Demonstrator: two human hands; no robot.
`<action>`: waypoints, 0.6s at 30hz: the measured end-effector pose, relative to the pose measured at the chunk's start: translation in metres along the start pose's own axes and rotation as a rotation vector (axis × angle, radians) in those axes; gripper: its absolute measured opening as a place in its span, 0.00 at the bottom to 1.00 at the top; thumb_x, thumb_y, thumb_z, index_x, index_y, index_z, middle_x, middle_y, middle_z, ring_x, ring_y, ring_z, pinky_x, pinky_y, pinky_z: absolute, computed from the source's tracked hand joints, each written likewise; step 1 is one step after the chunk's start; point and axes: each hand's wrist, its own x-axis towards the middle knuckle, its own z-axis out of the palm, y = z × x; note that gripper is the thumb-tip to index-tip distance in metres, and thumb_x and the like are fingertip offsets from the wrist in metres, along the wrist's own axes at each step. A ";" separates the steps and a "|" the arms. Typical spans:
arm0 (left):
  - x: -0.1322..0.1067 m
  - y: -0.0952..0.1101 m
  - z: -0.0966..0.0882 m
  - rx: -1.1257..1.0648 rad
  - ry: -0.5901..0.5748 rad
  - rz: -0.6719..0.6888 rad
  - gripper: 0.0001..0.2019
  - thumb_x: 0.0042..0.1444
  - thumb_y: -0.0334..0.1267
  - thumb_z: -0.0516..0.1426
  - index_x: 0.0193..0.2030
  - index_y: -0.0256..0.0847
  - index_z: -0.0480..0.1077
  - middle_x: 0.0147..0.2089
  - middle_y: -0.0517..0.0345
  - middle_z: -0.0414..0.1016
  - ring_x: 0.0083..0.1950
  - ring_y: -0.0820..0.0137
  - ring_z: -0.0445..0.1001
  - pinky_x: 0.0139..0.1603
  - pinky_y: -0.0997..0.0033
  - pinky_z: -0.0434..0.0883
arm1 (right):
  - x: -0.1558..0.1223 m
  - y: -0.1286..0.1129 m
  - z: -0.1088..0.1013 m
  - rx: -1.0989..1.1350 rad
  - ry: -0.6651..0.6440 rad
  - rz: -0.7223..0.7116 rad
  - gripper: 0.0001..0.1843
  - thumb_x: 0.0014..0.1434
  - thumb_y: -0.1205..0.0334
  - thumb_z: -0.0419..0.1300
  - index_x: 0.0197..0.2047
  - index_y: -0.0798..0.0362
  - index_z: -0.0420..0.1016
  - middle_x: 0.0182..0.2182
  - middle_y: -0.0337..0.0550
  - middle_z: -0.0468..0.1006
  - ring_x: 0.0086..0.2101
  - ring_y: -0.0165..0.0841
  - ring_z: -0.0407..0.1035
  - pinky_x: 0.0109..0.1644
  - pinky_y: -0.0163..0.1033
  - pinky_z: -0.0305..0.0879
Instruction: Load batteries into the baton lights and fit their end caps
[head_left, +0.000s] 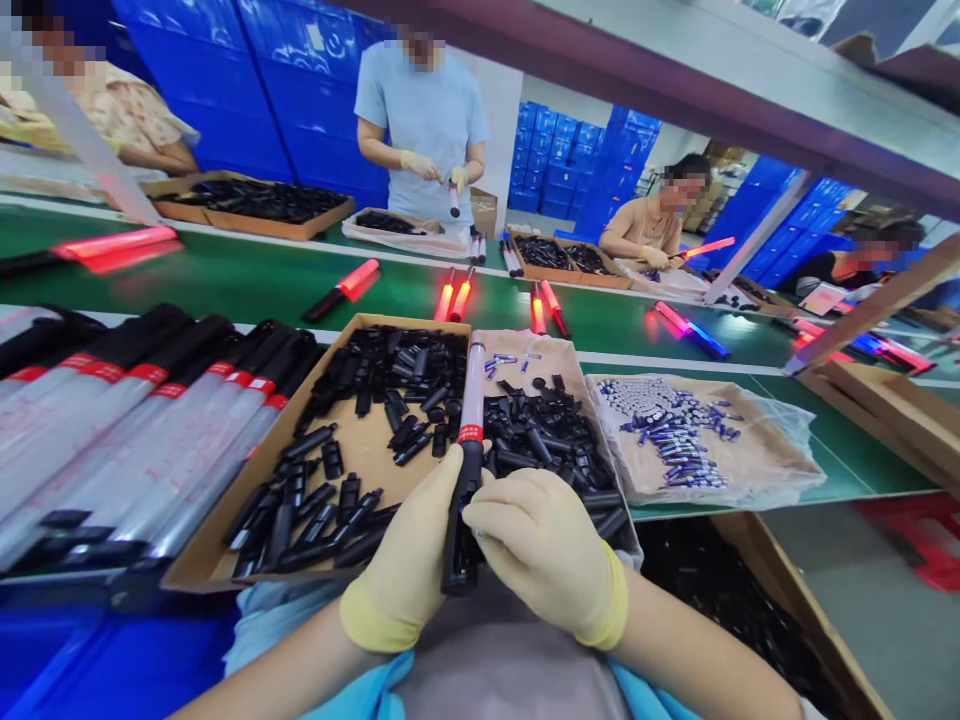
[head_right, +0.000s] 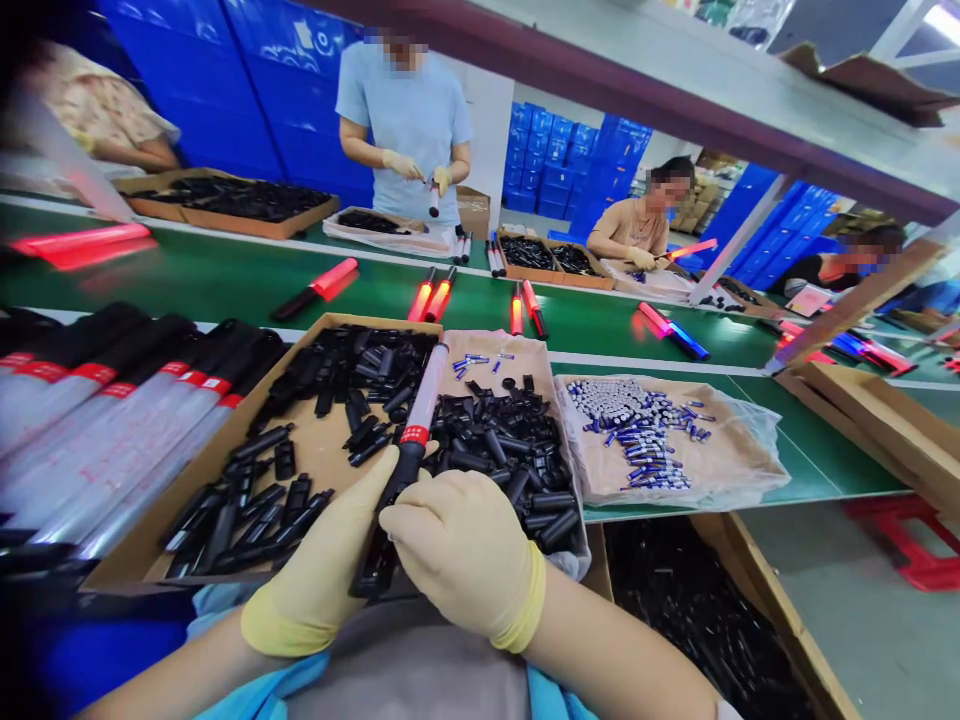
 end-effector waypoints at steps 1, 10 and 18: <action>0.001 -0.002 -0.003 -0.011 -0.016 0.000 0.12 0.47 0.48 0.66 0.32 0.42 0.78 0.34 0.56 0.81 0.49 0.60 0.77 0.51 0.66 0.75 | -0.001 0.000 0.001 0.012 0.009 -0.001 0.10 0.70 0.67 0.51 0.44 0.52 0.74 0.37 0.44 0.81 0.35 0.35 0.72 0.39 0.42 0.68; 0.006 -0.007 -0.009 -0.040 -0.057 0.003 0.19 0.43 0.54 0.69 0.31 0.41 0.77 0.33 0.56 0.79 0.44 0.63 0.76 0.46 0.69 0.75 | -0.005 -0.006 0.007 -0.089 0.071 -0.037 0.09 0.71 0.68 0.52 0.46 0.52 0.74 0.38 0.43 0.83 0.37 0.34 0.73 0.40 0.42 0.67; 0.007 -0.006 -0.014 0.045 -0.043 0.036 0.19 0.59 0.55 0.58 0.30 0.41 0.74 0.28 0.59 0.71 0.30 0.69 0.70 0.34 0.70 0.72 | -0.004 -0.021 -0.007 -0.006 -0.120 -0.004 0.16 0.69 0.69 0.49 0.56 0.58 0.71 0.52 0.51 0.80 0.48 0.40 0.71 0.50 0.47 0.70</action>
